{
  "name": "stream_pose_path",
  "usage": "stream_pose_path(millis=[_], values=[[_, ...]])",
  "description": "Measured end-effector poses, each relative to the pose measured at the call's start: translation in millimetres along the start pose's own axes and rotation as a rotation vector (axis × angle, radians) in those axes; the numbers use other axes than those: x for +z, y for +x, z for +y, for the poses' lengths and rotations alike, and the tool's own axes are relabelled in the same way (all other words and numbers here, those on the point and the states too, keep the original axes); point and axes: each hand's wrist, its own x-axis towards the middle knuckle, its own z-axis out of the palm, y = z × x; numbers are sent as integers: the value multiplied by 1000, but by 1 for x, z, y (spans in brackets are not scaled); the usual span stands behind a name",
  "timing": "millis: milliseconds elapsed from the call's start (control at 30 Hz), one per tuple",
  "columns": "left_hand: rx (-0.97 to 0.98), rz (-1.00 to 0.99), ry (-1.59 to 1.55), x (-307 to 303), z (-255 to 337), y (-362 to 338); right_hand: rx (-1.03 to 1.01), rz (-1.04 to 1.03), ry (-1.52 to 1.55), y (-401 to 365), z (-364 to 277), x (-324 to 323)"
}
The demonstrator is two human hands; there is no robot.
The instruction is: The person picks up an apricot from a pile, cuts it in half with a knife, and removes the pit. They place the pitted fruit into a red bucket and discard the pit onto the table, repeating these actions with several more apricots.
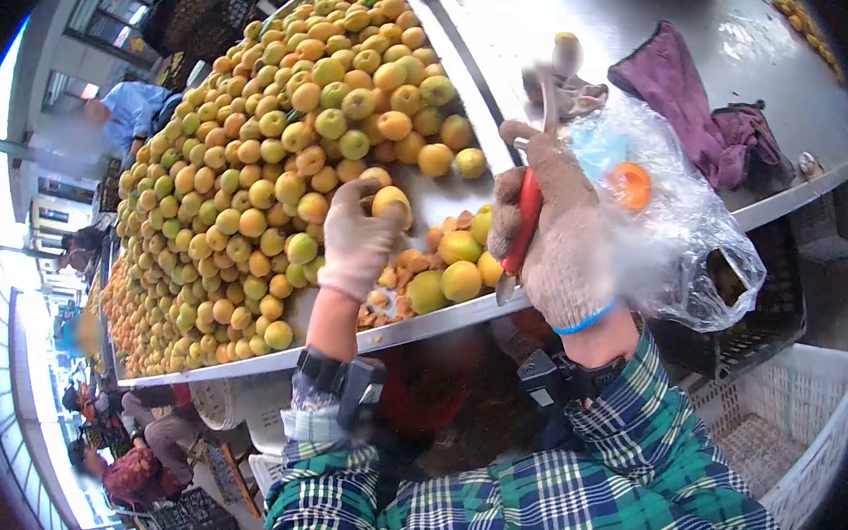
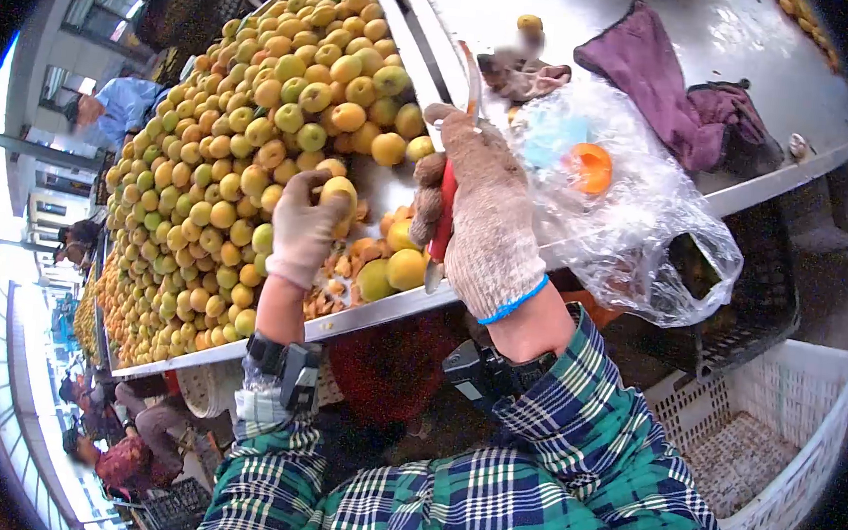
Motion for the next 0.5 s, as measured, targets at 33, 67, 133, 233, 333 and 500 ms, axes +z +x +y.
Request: stream_pose_path(millis=[33, 67, 133, 233, 333, 500], values=[[-72, -16, -374, -12, -12, -6, -1, -30, -73, -1, 8, 3], [-137, -23, -750, -26, -20, -14, 21, -51, -68, -5, 14, 9], [-277, 106, -1055, -36, -21, -35, 126, -126, -229, -14, 27, 21], [-393, 72, -1144, -60, -40, -70, 98, -328, -480, -32, 59, 26], [-471, 63, -1223, -76, -49, -97, -10, -444, -915, -39, 93, 26], [-489, 65, -1114, -82, -70, -131, -496, -677, -1218, -67, 138, 19]])
